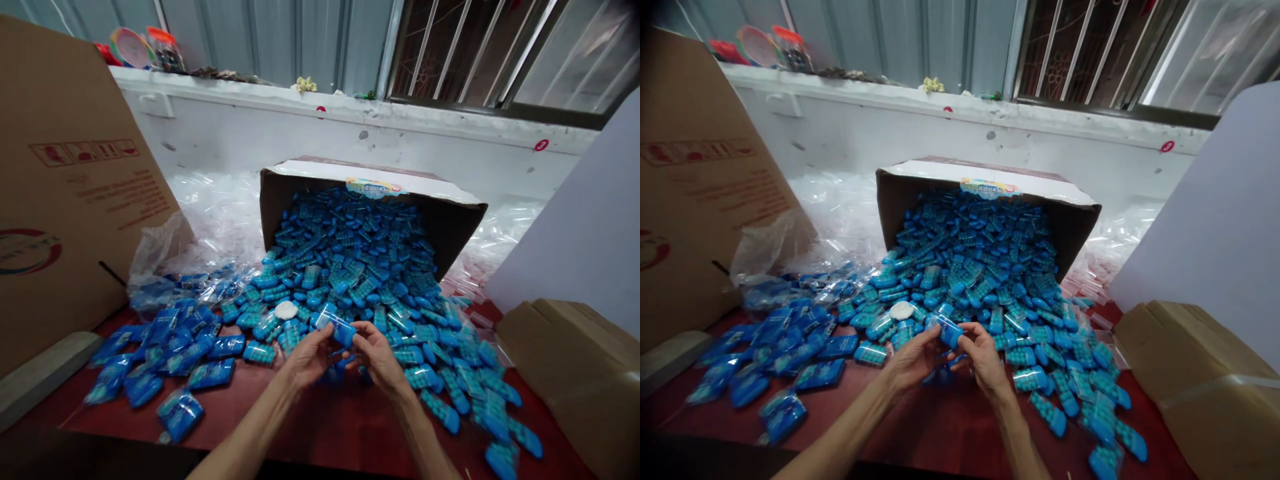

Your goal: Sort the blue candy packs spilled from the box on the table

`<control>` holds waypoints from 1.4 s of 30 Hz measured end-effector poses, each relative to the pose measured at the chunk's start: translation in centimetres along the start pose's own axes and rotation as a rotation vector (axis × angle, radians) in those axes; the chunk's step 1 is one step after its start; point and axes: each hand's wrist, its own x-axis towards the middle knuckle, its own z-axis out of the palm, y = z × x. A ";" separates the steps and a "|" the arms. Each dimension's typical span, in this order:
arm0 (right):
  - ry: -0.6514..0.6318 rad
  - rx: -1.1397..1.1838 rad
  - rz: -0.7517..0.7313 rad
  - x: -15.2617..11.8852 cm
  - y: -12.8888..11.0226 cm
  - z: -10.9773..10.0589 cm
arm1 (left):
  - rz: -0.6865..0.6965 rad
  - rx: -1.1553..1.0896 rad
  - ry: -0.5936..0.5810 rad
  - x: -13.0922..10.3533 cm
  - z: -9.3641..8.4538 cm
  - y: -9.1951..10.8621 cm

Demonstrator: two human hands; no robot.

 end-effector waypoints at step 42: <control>0.083 -1.478 -0.333 -1.0 5.5 -0.1 | 0.319 0.088 0.477 -5.3 -4.8 0.6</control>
